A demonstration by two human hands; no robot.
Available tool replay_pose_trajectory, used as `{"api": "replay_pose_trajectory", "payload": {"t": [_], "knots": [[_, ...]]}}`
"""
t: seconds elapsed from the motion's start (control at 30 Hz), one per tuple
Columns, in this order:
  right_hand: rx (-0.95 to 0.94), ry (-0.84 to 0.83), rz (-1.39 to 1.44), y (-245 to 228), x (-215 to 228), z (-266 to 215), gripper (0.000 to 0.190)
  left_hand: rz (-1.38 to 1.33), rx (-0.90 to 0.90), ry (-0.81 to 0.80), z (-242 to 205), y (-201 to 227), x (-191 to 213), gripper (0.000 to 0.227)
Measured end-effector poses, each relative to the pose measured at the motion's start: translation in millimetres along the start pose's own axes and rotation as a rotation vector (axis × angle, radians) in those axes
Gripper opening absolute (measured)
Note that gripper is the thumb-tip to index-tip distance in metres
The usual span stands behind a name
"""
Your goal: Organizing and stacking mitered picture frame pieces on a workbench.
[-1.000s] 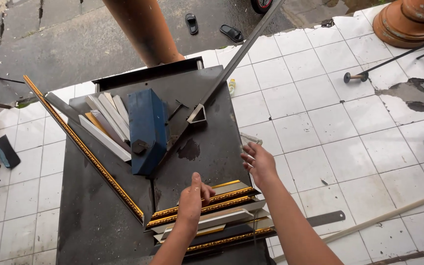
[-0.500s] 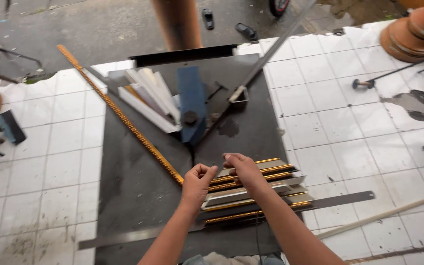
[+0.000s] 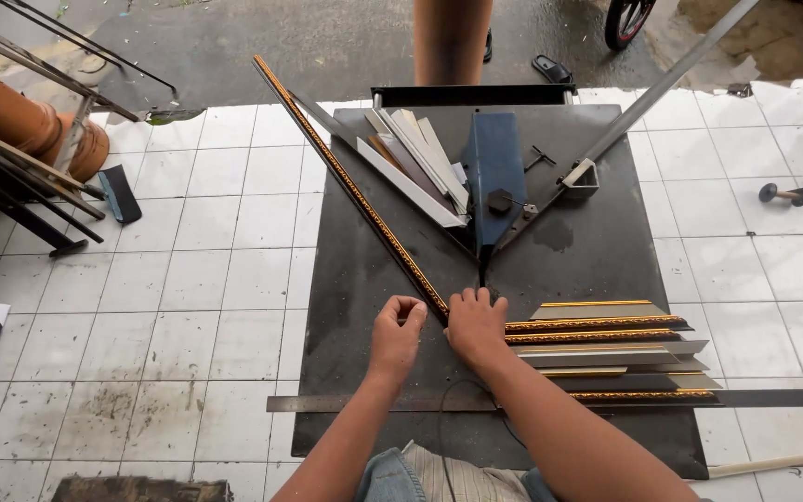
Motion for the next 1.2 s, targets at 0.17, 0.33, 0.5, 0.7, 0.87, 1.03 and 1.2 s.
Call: {"api": "replay_pose_trajectory", "payload": {"t": [0.17, 0.33, 0.5, 0.7, 0.87, 1.03, 1.2], "knots": [[-0.106, -0.078, 0.377, -14.0, 24.3, -8.0, 0.025, 0.192, -0.329, -0.008, -7.7, 27.4, 18.3, 0.022], [-0.073, -0.197, 0.859, 3.1, 69.0, -29.1, 0.051, 0.815, -0.917, -0.010, 3.3, 26.0, 8.4, 0.064], [-0.272, -0.290, 1.144, 65.5, 99.1, -35.4, 0.036, 0.940, -0.951, 0.058, 38.2, 3.1, -2.4, 0.057], [-0.557, -0.098, 1.127, 140.9, 112.3, -20.3, 0.035, 1.016, -0.939, 0.047, 103.2, -82.8, -24.3, 0.033], [-0.972, 0.273, 1.002, 212.4, 28.1, -0.6, 0.051, 0.966, -0.980, -0.113, 39.0, -38.2, -38.6, 0.041], [-0.920, 0.217, 0.771, 201.9, -5.8, 7.7, 0.077, 0.926, -0.976, -0.038, 19.2, -46.2, -69.2, 0.049], [-0.499, -0.106, 0.324, 149.5, 12.4, 12.6, 0.068, 0.946, -0.813, 0.007, 27.9, -63.2, -90.2, 0.049]]}}
Point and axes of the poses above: each hand's wrist, its own z-axis towards the middle knuckle, its own x-axis out of the back of the hand, y = z × x, the point moved 5 cm from there along z, towards the middle knuckle, and after that the axes turned 15 degrees about y, right-handed, at the moved point
